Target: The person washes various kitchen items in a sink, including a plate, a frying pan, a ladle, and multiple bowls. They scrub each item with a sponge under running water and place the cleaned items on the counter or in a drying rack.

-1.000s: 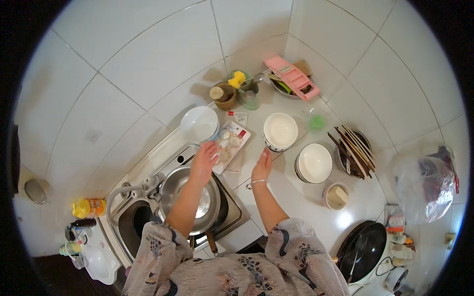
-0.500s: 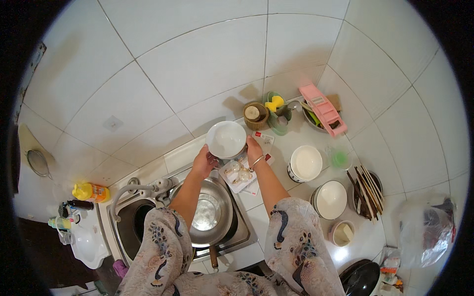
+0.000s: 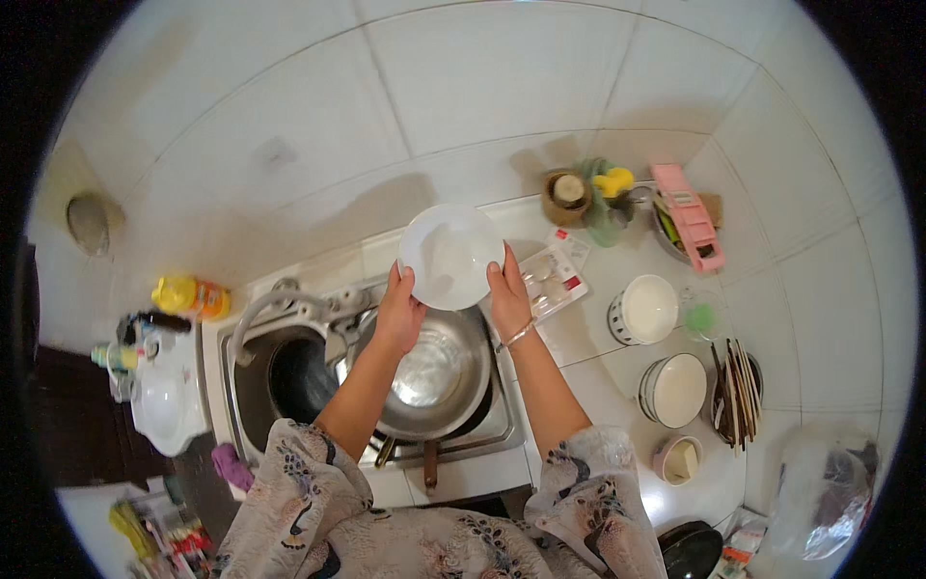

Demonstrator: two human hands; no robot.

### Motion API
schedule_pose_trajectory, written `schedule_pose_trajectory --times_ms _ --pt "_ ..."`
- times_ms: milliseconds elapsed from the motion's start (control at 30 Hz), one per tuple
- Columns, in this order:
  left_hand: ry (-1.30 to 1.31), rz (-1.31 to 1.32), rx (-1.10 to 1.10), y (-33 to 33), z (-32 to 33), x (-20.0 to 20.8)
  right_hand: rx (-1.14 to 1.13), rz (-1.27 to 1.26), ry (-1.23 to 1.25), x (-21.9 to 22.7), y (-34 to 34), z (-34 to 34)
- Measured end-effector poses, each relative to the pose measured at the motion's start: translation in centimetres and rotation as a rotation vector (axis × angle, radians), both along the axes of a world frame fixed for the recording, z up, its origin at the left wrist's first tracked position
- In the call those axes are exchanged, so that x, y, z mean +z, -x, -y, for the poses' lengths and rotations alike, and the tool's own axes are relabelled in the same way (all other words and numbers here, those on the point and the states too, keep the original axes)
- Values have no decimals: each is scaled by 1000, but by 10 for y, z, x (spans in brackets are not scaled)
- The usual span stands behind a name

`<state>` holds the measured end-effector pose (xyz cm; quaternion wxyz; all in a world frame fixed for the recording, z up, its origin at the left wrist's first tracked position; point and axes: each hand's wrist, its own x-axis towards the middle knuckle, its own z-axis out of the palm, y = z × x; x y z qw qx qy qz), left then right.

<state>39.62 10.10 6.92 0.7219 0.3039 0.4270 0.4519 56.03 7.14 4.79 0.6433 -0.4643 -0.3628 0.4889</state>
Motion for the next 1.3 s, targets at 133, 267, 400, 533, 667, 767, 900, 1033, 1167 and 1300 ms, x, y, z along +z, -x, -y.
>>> schedule_pose_trajectory --times_ms 133,267,400,533,667,767,900,1033,1167,1300 --pt "27 -147 132 53 55 14 24 58 84 33 65 56" --pt "102 -176 229 107 99 -3 112 167 108 27 112 95" --pt "322 -145 176 163 132 0 182 203 205 23 163 109" --pt "342 -158 262 217 153 -20 209 260 219 8 221 115" --pt "274 -125 275 280 154 -24 209 264 195 -24 281 109" --pt "208 -222 295 325 147 -38 217 184 372 -36 333 94" --pt "187 -424 289 375 124 -94 252 101 568 -93 372 75" --pt "342 -512 264 390 96 -121 200 290 679 -85 391 80" --pt "409 -467 267 389 80 -170 209 422 478 -116 353 82" --pt "237 -460 390 385 82 -255 242 391 407 -87 328 60"
